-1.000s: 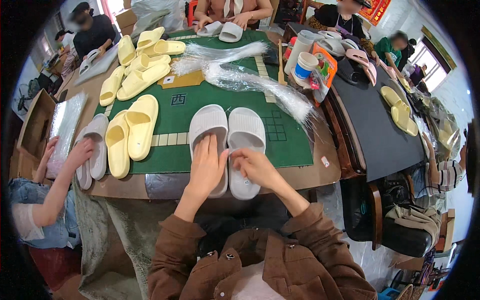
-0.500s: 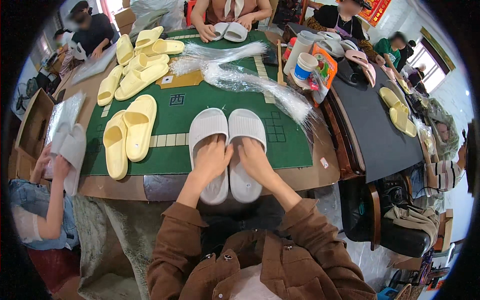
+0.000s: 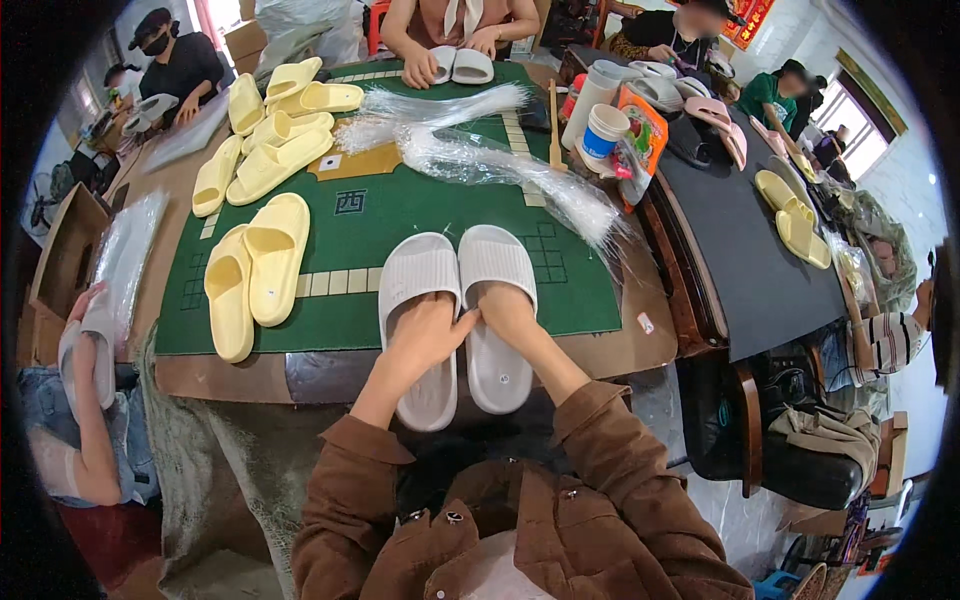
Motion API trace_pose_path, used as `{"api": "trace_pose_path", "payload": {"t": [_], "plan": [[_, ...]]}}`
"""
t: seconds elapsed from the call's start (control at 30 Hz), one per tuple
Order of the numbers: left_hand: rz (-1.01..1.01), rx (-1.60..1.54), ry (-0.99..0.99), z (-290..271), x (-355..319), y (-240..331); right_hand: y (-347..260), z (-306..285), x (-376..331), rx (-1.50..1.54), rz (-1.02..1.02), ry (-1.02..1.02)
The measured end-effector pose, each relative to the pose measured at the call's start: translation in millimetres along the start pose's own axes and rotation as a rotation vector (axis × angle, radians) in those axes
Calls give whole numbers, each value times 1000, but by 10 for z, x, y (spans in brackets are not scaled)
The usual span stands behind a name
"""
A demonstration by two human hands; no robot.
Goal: The person assembles pairs of plastic slide sandals by inserting a white elastic band into the slots of the footwear. They handle multiple pairs in various colors, including yellow, black, white, and pink, picking them up from a pile, threading the band, and placing the finished pairs on the table.
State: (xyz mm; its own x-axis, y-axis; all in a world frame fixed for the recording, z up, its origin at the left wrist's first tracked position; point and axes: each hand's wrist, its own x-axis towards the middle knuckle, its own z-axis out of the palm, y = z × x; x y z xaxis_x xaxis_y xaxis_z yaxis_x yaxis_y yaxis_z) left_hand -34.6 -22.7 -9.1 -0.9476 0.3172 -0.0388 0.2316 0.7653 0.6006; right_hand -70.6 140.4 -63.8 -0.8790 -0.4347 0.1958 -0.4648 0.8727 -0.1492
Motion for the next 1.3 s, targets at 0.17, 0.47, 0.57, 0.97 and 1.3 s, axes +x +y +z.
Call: {"api": "trace_pose_path", "payload": {"t": [0.17, 0.47, 0.57, 0.97, 1.3], "plan": [[-18, 20, 134, 140, 18, -66, -43, -123, -88, 321, 21, 139], [-54, 115, 146, 188, -18, 6, -349, -923, -502, 566, 6, 211], [-57, 82, 177, 230, -18, 39, -211, -1145, -126, 603, 97, 292], [-29, 67, 186, 372, -33, 85, 303, -387, 818, 177, 154, 146], [-21, 0, 182, 305, -18, 130, 73, -314, 1120, 536, 160, 335]]}}
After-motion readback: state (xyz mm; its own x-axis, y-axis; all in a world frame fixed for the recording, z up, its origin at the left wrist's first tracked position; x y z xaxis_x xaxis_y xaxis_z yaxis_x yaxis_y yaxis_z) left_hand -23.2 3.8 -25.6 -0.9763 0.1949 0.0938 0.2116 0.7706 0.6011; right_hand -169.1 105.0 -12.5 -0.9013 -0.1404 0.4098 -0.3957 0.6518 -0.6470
